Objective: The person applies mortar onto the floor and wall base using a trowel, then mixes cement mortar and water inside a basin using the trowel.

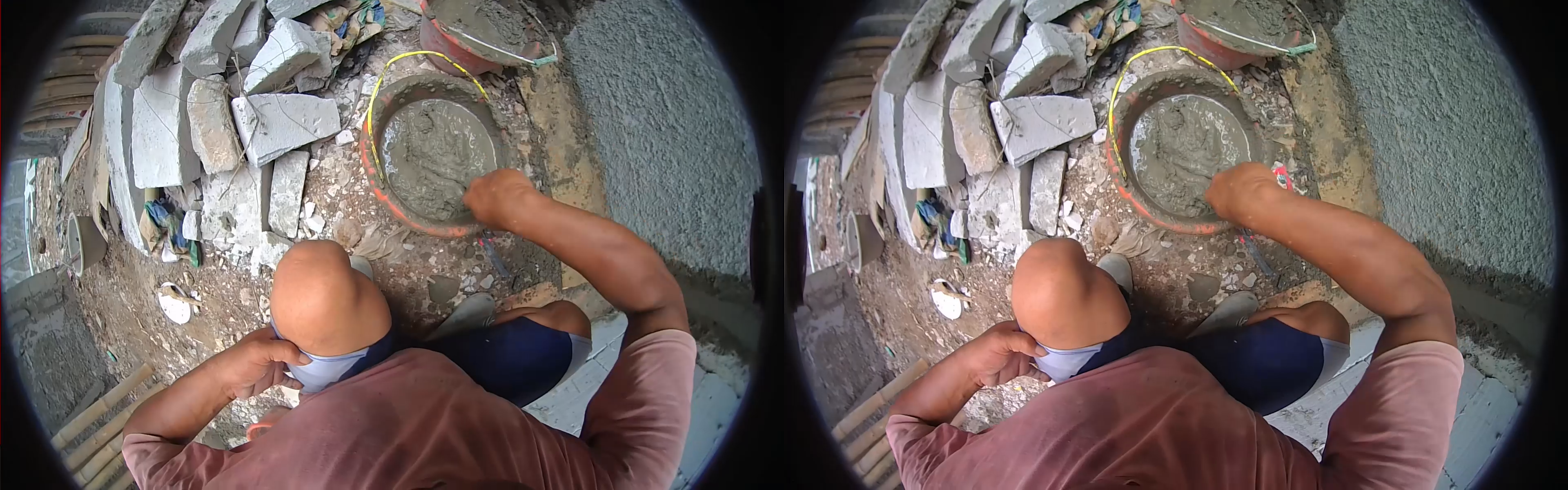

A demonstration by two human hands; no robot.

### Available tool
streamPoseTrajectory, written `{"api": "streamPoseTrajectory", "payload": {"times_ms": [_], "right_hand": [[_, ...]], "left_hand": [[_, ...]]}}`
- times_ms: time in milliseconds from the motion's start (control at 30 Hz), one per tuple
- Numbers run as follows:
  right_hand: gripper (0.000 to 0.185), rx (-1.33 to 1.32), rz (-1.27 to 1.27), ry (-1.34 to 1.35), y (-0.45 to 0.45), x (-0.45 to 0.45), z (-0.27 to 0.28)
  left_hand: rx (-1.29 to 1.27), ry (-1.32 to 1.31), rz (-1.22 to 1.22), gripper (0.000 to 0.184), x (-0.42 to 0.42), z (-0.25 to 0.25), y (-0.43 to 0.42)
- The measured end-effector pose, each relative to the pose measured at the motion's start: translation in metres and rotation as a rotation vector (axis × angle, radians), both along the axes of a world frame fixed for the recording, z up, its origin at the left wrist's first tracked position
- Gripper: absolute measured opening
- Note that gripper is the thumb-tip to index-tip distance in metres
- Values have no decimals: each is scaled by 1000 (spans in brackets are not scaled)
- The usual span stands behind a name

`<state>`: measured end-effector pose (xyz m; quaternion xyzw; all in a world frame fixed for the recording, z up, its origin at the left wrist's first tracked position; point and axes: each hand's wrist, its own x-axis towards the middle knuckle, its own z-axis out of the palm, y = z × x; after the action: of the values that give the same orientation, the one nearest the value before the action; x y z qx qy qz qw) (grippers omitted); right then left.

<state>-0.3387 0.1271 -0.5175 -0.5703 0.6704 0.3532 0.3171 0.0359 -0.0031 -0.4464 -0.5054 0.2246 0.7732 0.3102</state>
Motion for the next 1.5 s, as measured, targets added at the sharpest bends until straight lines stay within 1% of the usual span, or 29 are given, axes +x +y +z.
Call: {"api": "streamPoseTrajectory", "payload": {"times_ms": [33, 67, 133, 167, 233, 267, 333, 433, 500, 533, 567, 667, 733, 767, 833, 900, 1000, 1067, 1100, 1167, 1233, 1300, 1400, 1433, 1467, 1500], "right_hand": [[27, 16, 58, -25, 6, 4, -31], [25, 5, 94, 3, -8, -10, -20], [22, 25, 122, -40, -17, -7, 14], [26, 82, 79, 73, -26, -4, 39], [19, -73, 119, 120, -17, -16, 81], [19, -147, 96, 177, -13, -20, 98], [17, -294, 49, 284, -7, -23, 117], [21, -401, -22, 426, -27, -46, 94], [20, -571, 144, 372, -49, -62, 55], [19, -611, 266, 327, -59, -71, 9], [22, -685, 445, 106, -58, -82, -39], [19, -682, 396, 125, -23, -51, -25], [22, -677, 339, 150, 11, -32, 18], [22, -643, 359, 137, 28, -24, 33], [22, -581, 377, 130, 62, -17, 47], [24, -524, 389, 112, 87, -15, 41], [24, -473, 159, -21, 74, -15, -14], [20, -380, 199, -121, 42, -12, -30], [18, -343, 176, -90, 34, -13, -21], [18, -279, 157, -24, 10, -23, 24], [19, -297, 118, 85, 10, -22, 89], [19, -418, 87, 198, 19, -23, 126], [19, -407, 36, 207, 20, -30, 103], [19, -279, 83, 122, 19, -31, 65], [20, -256, 76, 81, 20, -34, 0], [20, -233, 64, 44, 24, -36, -40]], "left_hand": [[8, 13, -7, 68, -2, 0, -3], [3, 42, 14, 68, -6, -5, -5], [27, 6, 14, 69, 4, 3, 1], [6, 32, 12, 70, -3, -2, -5], [15, 27, 38, 71, 1, -2, 0], [1, 19, 46, 72, -2, -1, 0], [-25, -2, 63, 73, -7, 3, 1], [-32, -5, 40, 72, -6, -1, 2], [-53, -24, 48, 65, -6, 0, 5], [-63, -33, 52, 61, -6, 0, 8], [-72, -40, 52, 61, -5, 2, 12], [-94, -53, 66, 63, -4, 3, 12], [-77, -68, 77, 68, -4, 5, 9], [-78, -71, 96, 67, -4, 5, 9], [-87, -64, 120, 64, -3, 1, 7], [-64, -46, 125, 63, 1, -5, 6], [-54, -71, 123, 62, 1, -4, 7], [-59, -75, 106, 62, -6, -2, 10], [-58, -77, 84, 62, -8, 0, 11], [-61, -55, 64, 62, -10, -3, 9], [-53, -55, 88, 62, 1, -5, 11], [-73, -63, 120, 62, 0, 1, 14], [-92, -50, 130, 61, 1, -1, 12], [-91, -44, 132, 61, 3, -3, 14], [-100, -54, 117, 61, 6, -2, 17], [-109, -60, 98, 61, 8, -1, 18]]}}
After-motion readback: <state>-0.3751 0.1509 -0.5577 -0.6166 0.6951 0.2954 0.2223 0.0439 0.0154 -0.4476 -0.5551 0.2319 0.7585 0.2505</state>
